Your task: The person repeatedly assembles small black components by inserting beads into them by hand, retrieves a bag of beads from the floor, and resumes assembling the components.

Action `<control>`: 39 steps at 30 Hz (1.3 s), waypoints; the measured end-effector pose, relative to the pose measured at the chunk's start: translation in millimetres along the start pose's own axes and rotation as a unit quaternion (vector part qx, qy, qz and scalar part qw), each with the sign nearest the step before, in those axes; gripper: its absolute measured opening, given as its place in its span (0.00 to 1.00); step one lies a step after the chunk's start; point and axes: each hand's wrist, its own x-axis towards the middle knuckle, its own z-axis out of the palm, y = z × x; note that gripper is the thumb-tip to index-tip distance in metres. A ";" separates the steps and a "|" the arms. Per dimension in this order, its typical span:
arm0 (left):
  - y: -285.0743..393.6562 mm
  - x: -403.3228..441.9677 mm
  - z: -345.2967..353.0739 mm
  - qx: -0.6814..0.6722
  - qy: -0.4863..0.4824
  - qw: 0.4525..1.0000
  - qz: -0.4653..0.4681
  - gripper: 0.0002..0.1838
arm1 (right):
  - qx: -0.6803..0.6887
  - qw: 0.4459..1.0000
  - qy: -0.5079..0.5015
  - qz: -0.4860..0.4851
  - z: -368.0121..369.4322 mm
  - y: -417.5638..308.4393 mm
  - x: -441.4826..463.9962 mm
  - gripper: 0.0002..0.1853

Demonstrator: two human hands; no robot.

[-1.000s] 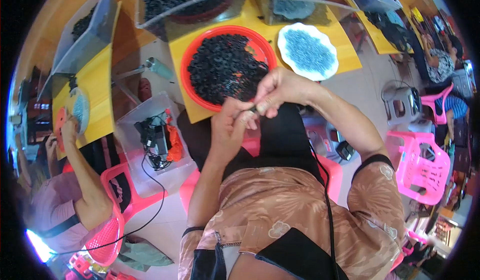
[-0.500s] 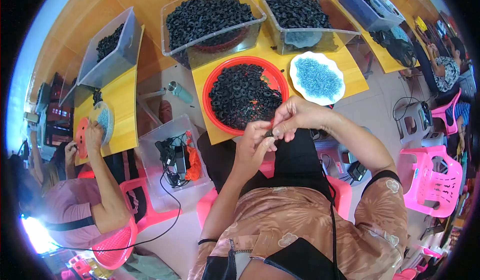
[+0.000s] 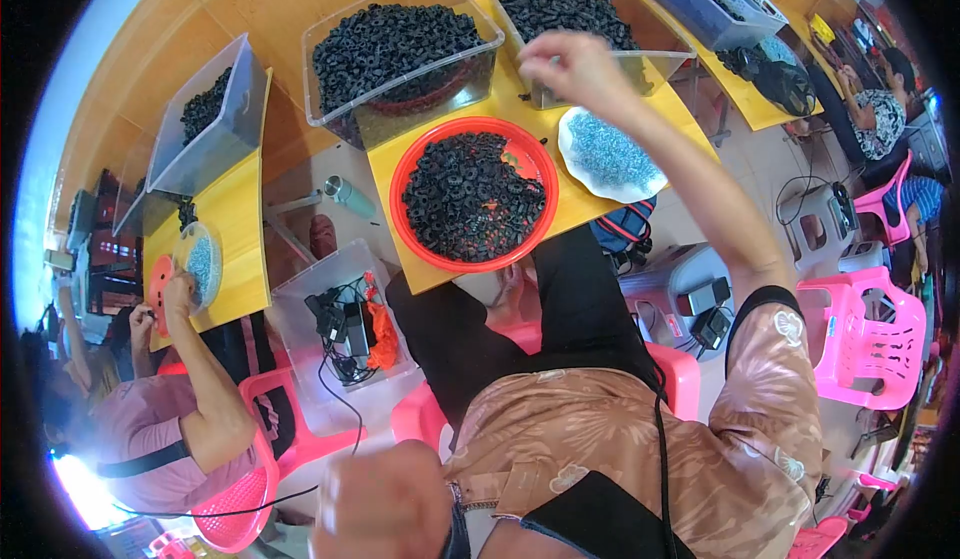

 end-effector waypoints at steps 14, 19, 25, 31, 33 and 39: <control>-1.9 37.3 3.8 -0.074 -0.031 0.893 0.443 0.13 | -0.021 0.966 -0.252 -0.051 126.9 -23.7 -46.5 0.11; 4.3 28.6 1.9 0.057 0.053 0.881 0.466 0.10 | -0.004 0.970 -0.236 -0.057 130.2 -20.6 -50.3 0.09; 2.0 24.6 7.8 0.165 0.292 0.756 0.561 0.10 | 0.009 0.973 -0.219 -0.077 127.3 -20.3 -48.6 0.09; 0.4 -36.0 -39.8 0.283 -0.124 0.932 0.191 0.05 | 0.162 0.964 -0.211 0.026 99.6 -41.1 -61.2 0.08; -33.4 -40.9 -41.3 0.402 -0.255 0.879 0.008 0.03 | 0.209 0.947 -0.236 0.063 77.4 -58.3 -74.6 0.08; -136.7 -92.1 -26.6 0.337 -0.147 0.843 -0.393 0.13 | 0.396 0.864 -0.275 0.144 58.6 -75.0 -135.7 0.10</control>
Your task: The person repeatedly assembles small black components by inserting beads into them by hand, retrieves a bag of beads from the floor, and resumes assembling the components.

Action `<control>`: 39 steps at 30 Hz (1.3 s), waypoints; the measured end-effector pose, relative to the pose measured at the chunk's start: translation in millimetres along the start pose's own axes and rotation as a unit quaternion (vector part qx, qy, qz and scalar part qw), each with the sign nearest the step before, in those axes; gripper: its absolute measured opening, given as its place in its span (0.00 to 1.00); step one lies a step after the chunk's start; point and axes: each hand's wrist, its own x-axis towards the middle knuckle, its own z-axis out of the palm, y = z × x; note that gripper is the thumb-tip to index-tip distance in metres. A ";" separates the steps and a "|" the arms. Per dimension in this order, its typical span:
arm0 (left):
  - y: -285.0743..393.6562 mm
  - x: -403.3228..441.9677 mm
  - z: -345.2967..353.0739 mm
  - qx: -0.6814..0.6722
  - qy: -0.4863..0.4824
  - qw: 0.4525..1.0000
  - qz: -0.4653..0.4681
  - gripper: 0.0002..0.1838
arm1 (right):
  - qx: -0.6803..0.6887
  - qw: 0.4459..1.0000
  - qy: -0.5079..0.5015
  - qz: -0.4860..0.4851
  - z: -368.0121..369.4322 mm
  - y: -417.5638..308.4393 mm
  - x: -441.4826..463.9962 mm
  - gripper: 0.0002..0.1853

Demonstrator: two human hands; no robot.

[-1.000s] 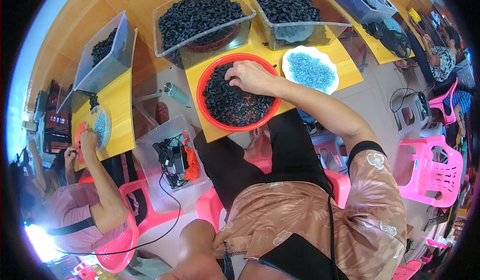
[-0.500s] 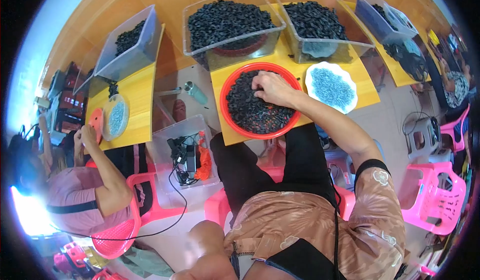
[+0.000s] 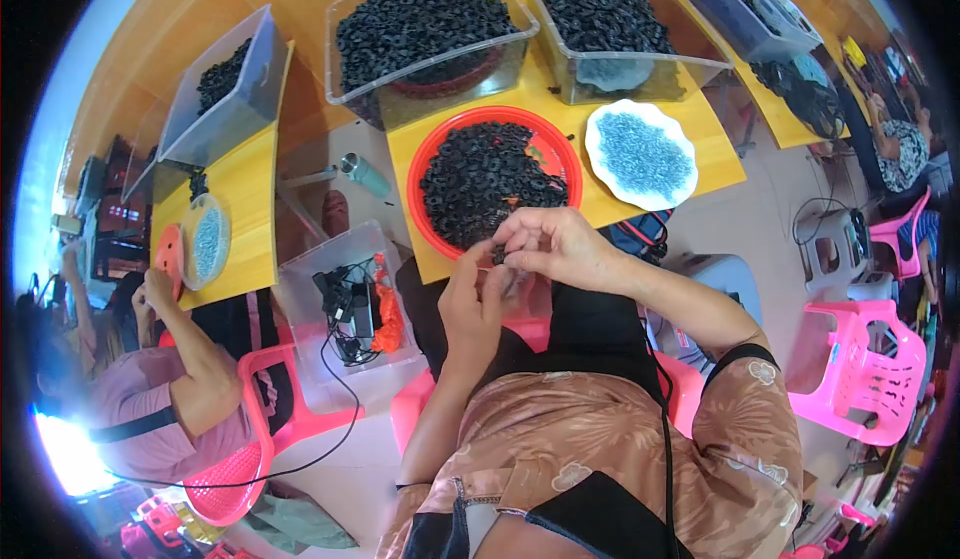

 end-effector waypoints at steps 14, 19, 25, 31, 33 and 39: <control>-28.8 -6.7 7.5 -0.362 -0.048 0.901 -0.235 0.09 | -0.600 0.794 0.096 -0.032 -84.3 22.2 60.0 0.11; -37.3 -9.1 3.9 -0.384 -0.066 0.900 -0.197 0.09 | -0.731 0.681 0.008 -0.042 -96.1 54.5 81.3 0.10; -45.6 -6.3 -0.6 -0.396 -0.061 0.895 -0.196 0.10 | -0.708 0.702 0.005 -0.070 -91.2 39.3 86.4 0.10; -42.7 1.0 -10.2 -0.456 -0.073 0.859 -0.221 0.11 | -0.431 0.899 0.059 -0.046 -88.3 16.1 65.3 0.06; -31.6 8.9 -14.3 -0.507 -0.056 0.825 -0.244 0.10 | -0.368 0.928 0.013 0.054 -65.3 -29.9 52.8 0.08; -40.2 16.4 -15.8 -0.529 -0.037 0.806 -0.263 0.11 | -0.023 0.997 -0.003 0.071 -24.1 -30.1 20.9 0.07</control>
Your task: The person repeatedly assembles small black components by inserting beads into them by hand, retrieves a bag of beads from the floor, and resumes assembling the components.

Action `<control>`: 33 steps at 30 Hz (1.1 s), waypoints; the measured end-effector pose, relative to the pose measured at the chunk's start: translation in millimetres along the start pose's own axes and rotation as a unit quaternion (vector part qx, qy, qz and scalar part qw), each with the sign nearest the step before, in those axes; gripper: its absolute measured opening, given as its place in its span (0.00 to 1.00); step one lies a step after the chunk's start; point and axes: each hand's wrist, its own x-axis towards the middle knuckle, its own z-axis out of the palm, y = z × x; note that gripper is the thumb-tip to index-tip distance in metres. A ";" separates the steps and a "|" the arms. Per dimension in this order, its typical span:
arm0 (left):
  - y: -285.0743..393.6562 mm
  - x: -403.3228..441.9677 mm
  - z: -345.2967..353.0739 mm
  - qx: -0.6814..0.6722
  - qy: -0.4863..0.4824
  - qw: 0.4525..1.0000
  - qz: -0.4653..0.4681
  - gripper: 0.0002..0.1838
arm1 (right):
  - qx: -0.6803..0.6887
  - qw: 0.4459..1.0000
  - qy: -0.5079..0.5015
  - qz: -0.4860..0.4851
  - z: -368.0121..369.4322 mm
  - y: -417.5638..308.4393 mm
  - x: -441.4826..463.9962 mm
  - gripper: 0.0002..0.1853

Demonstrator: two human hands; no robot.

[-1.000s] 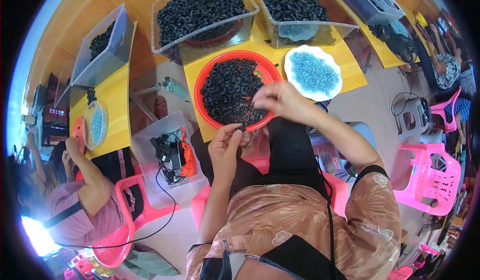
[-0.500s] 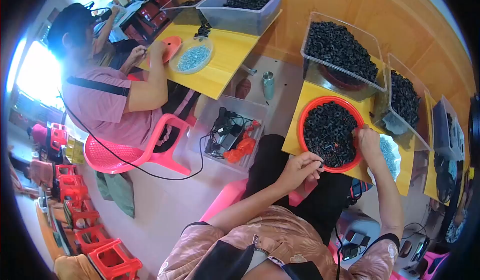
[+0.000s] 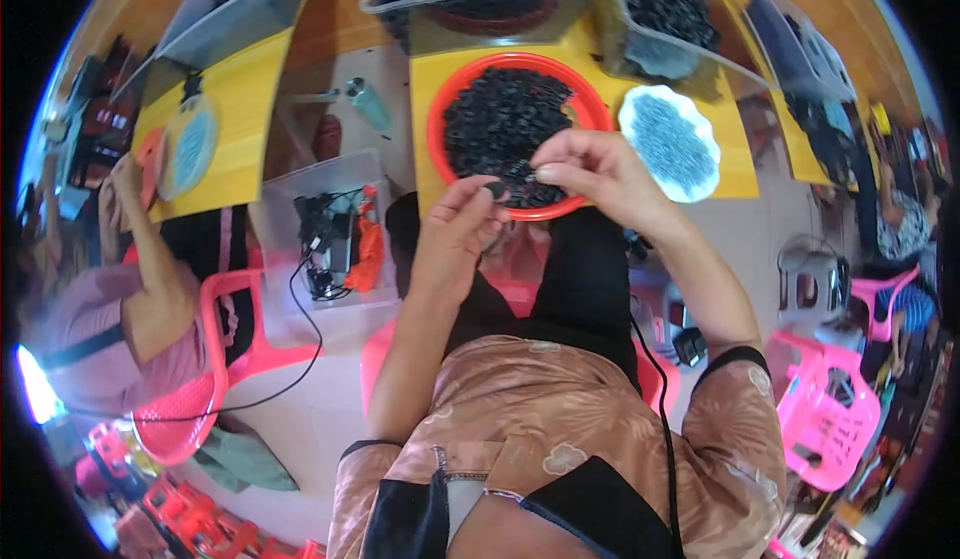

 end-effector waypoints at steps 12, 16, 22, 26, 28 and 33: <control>1.1 -0.9 10.4 0.016 0.027 0.999 0.013 0.14 | 0.087 0.996 -0.009 0.013 30.1 23.1 -6.5 0.06; 1.0 -2.3 9.5 0.063 0.032 0.996 0.046 0.16 | 0.070 0.997 -0.022 -0.019 38.8 33.9 -11.9 0.06; -4.4 -5.6 4.5 0.122 0.027 0.990 0.058 0.17 | 0.079 0.996 0.032 -0.002 26.7 19.3 -6.2 0.06; -5.1 -7.9 5.6 0.137 0.029 0.989 0.036 0.17 | 0.084 0.996 -0.003 -0.015 29.5 10.5 -6.8 0.05; -5.3 -9.1 5.8 0.156 0.020 0.986 0.063 0.17 | 0.029 1.000 -0.008 -0.007 27.5 7.5 -8.6 0.05; -7.3 -10.7 3.8 0.170 0.015 0.981 0.091 0.17 | 0.052 0.999 -0.013 0.012 27.1 8.4 -11.6 0.06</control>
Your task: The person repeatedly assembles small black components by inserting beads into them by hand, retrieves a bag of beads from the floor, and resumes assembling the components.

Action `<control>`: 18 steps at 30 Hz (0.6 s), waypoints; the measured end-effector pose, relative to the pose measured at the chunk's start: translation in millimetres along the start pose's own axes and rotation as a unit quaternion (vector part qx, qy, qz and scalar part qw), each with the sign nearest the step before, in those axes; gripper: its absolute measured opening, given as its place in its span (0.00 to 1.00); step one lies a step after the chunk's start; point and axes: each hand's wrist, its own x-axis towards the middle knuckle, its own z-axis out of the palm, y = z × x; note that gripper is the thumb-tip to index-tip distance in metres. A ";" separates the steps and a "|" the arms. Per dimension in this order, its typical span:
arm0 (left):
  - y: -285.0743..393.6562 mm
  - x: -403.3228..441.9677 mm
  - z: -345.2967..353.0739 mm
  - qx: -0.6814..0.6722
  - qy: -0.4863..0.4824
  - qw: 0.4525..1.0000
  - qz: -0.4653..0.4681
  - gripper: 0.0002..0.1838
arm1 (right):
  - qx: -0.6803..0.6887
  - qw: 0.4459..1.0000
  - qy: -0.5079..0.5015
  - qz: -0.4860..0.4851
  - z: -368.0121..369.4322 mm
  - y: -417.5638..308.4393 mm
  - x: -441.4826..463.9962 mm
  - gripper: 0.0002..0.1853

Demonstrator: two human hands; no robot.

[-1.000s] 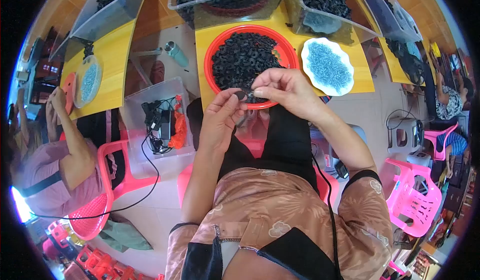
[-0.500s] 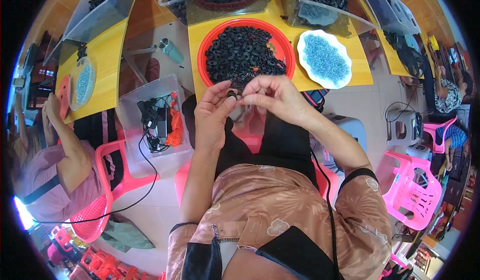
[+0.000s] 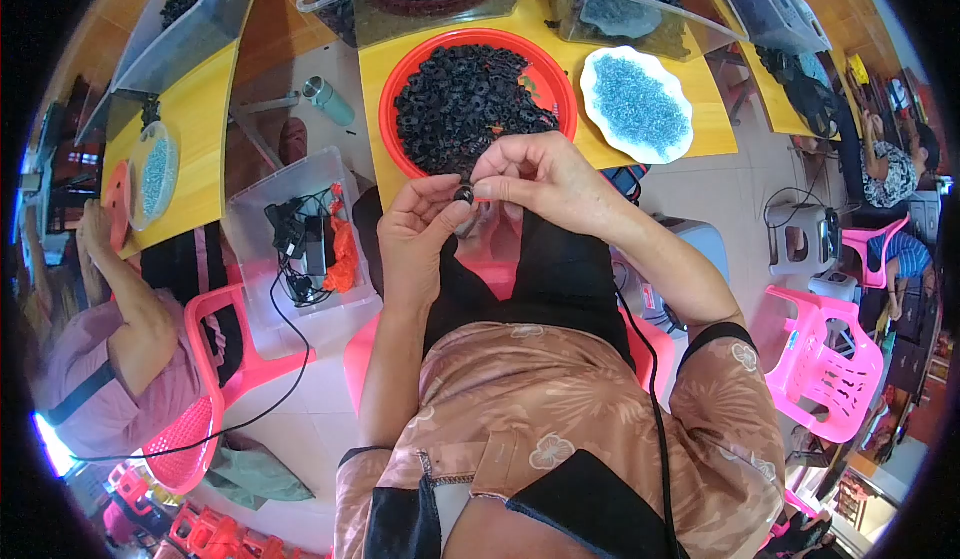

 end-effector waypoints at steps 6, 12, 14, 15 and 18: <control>3.9 -3.6 3.9 0.007 -0.002 1.000 -0.016 0.13 | 0.020 1.000 -0.010 0.004 -4.2 6.8 -0.2 0.07; 1.5 -6.0 1.9 0.055 -0.005 0.998 -0.044 0.11 | -0.109 0.993 -0.008 -0.046 -2.0 11.0 -5.5 0.05; 1.9 -8.5 2.1 0.077 -0.020 0.995 -0.051 0.11 | -0.047 0.998 -0.041 0.001 -4.9 17.4 -5.5 0.05; 0.8 -9.4 2.7 0.059 -0.035 0.996 -0.054 0.12 | -0.016 0.998 -0.058 0.024 -6.1 22.0 -5.2 0.05; -2.5 -12.0 2.6 0.034 -0.072 0.995 -0.062 0.12 | 0.084 0.989 -0.106 0.059 -8.2 36.1 -6.8 0.07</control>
